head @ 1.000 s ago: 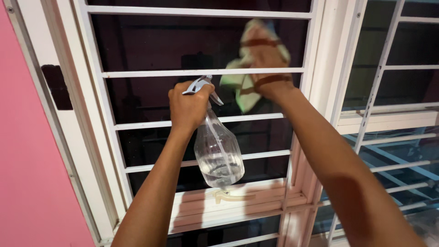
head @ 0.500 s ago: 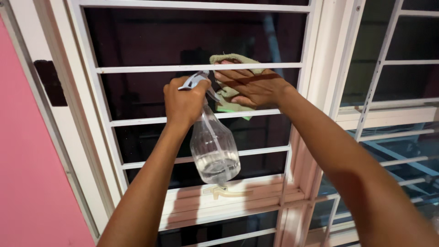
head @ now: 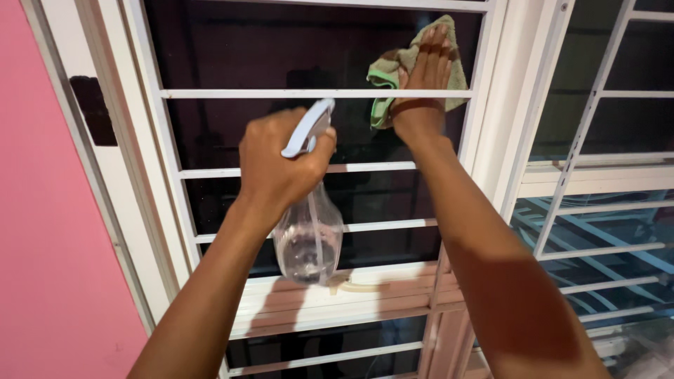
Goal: The person cleans a window using a spray bottle and a cloth. They repeatedly spray the glass and wipe it with the cloth, working across multiple panes of a white-framed window.
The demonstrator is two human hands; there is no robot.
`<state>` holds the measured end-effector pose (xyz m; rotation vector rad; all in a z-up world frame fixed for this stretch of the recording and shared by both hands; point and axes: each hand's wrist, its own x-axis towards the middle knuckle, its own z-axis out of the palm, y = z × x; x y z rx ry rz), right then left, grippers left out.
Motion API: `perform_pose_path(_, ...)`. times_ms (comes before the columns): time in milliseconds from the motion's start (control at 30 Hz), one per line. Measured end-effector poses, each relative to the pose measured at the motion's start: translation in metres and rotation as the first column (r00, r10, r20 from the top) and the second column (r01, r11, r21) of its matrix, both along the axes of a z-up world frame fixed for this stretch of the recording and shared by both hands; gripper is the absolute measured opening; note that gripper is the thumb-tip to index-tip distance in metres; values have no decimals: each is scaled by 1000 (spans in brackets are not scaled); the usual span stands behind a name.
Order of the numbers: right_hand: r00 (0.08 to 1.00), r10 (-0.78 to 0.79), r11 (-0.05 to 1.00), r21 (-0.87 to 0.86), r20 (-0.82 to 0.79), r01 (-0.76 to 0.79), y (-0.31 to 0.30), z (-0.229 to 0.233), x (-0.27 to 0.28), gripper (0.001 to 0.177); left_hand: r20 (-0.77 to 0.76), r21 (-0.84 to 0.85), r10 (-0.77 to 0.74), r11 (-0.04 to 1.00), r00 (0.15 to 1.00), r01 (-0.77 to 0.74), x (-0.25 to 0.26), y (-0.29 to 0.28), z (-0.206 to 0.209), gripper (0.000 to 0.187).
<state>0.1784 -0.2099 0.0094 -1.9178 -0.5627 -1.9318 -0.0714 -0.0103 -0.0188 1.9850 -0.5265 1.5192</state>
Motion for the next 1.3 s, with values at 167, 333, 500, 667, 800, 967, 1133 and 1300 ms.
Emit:
perform_pose_path(167,985,-60,986,-163,-159,34,10,-1,-10,72,187,20,-96,995,978,93,4,9,35,22)
perform_pose_path(333,957,-41,811,-569,-288,-137,9,2,-62,76,-17,-223,-175,960,984,166,28,18,63,36)
perform_pose_path(500,992,-70,724,-689,-108,-24,13,7,-73,79,-76,-235,123,962,989,-138,45,18,69,46)
perform_pose_path(667,975,-52,939,-344,-214,-26,6,4,-14,65,-172,-97,256,957,951,-275,52,20,64,45)
perform_pose_path(800,993,11,988,154,-119,8,-18,5,29,64,-215,41,365,930,906,-365,58,17,64,44)
perform_pose_path(967,976,-139,990,13,-166,143,-2,13,16,65,-167,54,418,908,893,-415,69,19,64,46)
perform_pose_path(1133,965,-128,745,-665,-228,-58,27,12,-42,64,-178,90,405,914,897,-395,70,20,62,47)
perform_pose_path(1300,944,34,905,-390,-328,-168,23,21,-36,60,-139,77,409,913,902,-401,69,19,61,48)
